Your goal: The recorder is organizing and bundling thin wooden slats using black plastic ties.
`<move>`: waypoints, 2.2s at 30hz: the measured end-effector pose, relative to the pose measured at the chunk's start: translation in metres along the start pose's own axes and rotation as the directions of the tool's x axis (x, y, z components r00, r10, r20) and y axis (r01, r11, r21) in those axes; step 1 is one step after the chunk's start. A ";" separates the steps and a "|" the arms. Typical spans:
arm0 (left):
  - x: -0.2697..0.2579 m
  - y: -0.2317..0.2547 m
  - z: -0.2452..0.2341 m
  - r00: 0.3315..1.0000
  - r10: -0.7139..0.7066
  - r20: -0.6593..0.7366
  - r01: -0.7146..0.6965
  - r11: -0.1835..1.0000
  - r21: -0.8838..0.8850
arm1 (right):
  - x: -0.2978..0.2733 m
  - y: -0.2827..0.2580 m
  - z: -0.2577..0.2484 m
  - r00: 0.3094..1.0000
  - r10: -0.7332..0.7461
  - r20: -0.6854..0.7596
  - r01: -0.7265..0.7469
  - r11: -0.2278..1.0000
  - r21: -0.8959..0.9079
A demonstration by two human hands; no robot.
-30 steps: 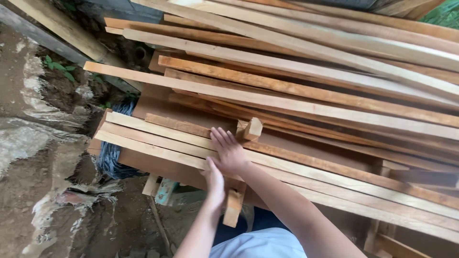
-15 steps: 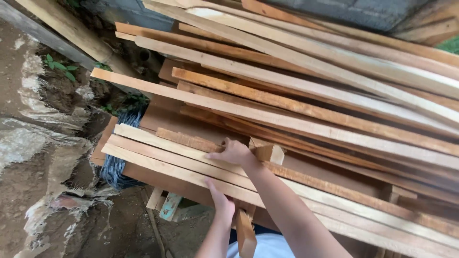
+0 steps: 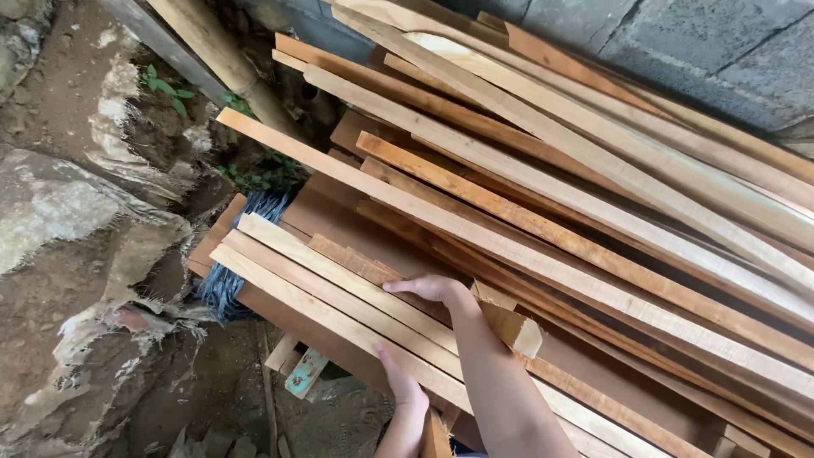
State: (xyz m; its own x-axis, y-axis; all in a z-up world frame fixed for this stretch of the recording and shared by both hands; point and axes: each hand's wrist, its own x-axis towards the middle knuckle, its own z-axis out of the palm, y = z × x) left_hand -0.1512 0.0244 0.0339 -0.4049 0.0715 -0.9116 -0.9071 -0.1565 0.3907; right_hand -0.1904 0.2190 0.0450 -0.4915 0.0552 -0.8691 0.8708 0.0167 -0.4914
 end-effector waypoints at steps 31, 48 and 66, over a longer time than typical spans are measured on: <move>0.018 0.022 -0.047 0.674 0.560 0.482 -0.467 -0.183 0.865 | -0.136 0.181 0.124 0.475 -0.735 -0.485 0.251 0.641 -0.726; -0.148 -0.186 -0.045 -0.067 0.349 0.935 -0.968 -0.249 0.023 | -0.153 0.352 0.086 0.507 -0.614 -0.605 0.102 0.740 -0.665; -0.105 -0.327 -0.070 0.377 0.814 0.443 -0.610 -0.141 0.779 | -0.240 0.414 0.051 0.589 -0.102 -0.802 -0.188 0.948 -0.258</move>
State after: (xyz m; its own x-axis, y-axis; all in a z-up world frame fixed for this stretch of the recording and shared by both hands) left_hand 0.1958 -0.0010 -0.0074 -0.9415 0.3356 0.0308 0.2857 0.7462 0.6012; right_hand 0.2874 0.1621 0.0468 -0.3681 0.8313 -0.4163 0.9207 0.2635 -0.2879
